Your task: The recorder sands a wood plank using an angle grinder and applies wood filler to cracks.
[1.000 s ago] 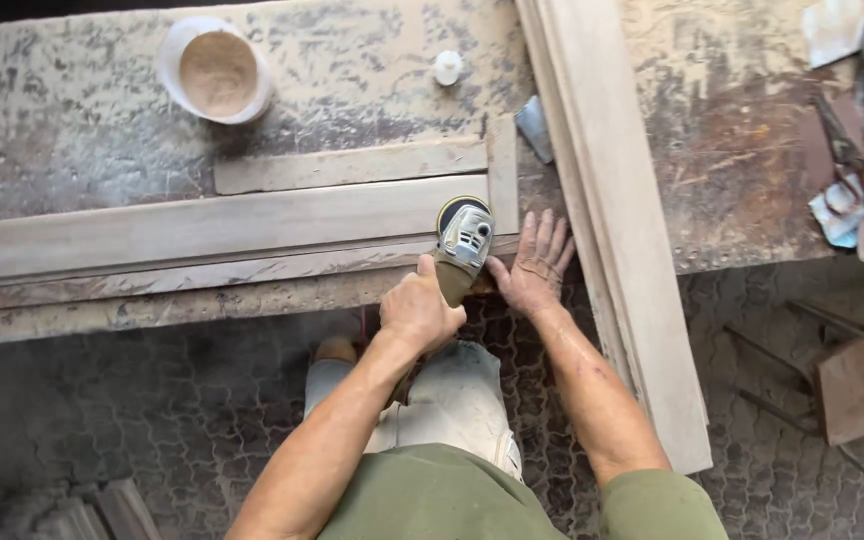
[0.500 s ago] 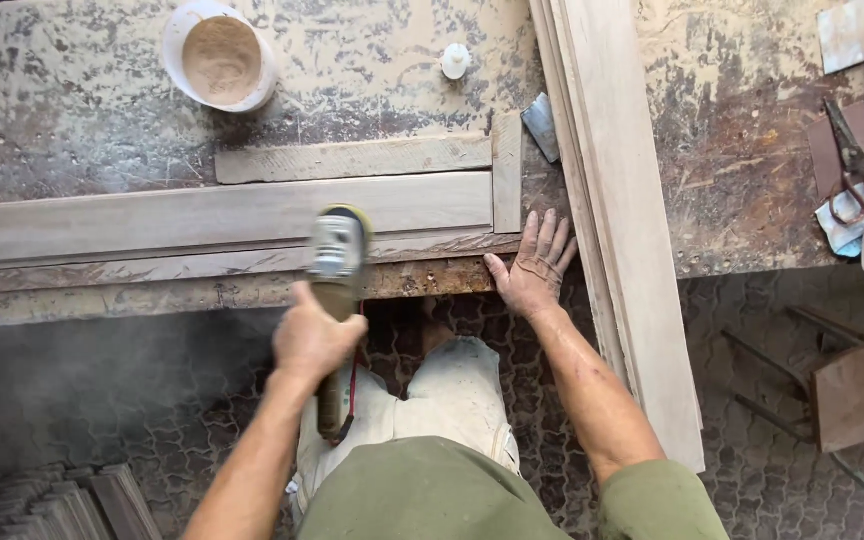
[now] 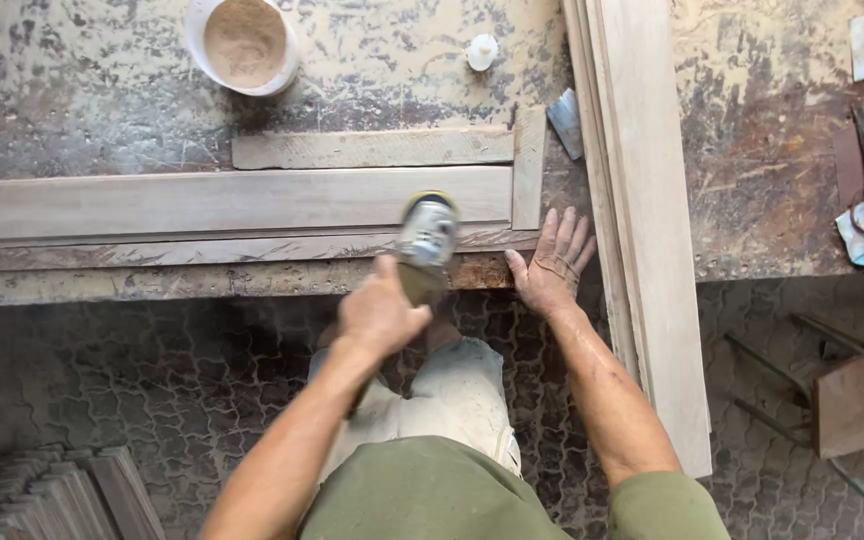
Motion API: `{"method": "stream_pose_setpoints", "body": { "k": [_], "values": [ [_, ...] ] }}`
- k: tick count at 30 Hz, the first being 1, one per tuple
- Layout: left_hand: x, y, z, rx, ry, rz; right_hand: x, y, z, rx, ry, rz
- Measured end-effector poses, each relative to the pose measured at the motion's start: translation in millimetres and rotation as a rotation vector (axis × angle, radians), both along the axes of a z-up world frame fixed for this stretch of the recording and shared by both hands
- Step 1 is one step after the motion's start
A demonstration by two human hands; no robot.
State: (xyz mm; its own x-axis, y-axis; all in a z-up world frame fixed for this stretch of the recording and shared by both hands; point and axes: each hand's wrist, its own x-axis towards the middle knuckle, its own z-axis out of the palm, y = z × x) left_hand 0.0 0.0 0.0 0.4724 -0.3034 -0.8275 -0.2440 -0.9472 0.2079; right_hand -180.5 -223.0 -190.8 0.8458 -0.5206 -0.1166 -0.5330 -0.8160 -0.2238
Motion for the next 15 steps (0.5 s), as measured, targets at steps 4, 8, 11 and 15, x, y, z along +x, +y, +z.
{"method": "stream_pose_setpoints", "body": {
  "k": [4, 8, 11, 15],
  "values": [
    [8.8, 46.8, -9.4, 0.051, -0.075, 0.209, 1.1, -0.9, -0.4, 0.003, 0.005, -0.031],
    [9.6, 2.7, 24.6, 0.078, -0.022, 0.138, 2.1, -1.7, -2.3, 0.093, -0.011, -0.026],
    [-3.0, -22.0, -4.3, -0.099, 0.034, 0.021, 1.5, -3.1, 5.9, 0.064, 0.022, -0.012],
    [0.8, -8.5, -35.5, -0.15, -0.025, -0.096, 2.8, 2.0, 15.3, 0.001, -0.056, 0.006]
  ]
}}
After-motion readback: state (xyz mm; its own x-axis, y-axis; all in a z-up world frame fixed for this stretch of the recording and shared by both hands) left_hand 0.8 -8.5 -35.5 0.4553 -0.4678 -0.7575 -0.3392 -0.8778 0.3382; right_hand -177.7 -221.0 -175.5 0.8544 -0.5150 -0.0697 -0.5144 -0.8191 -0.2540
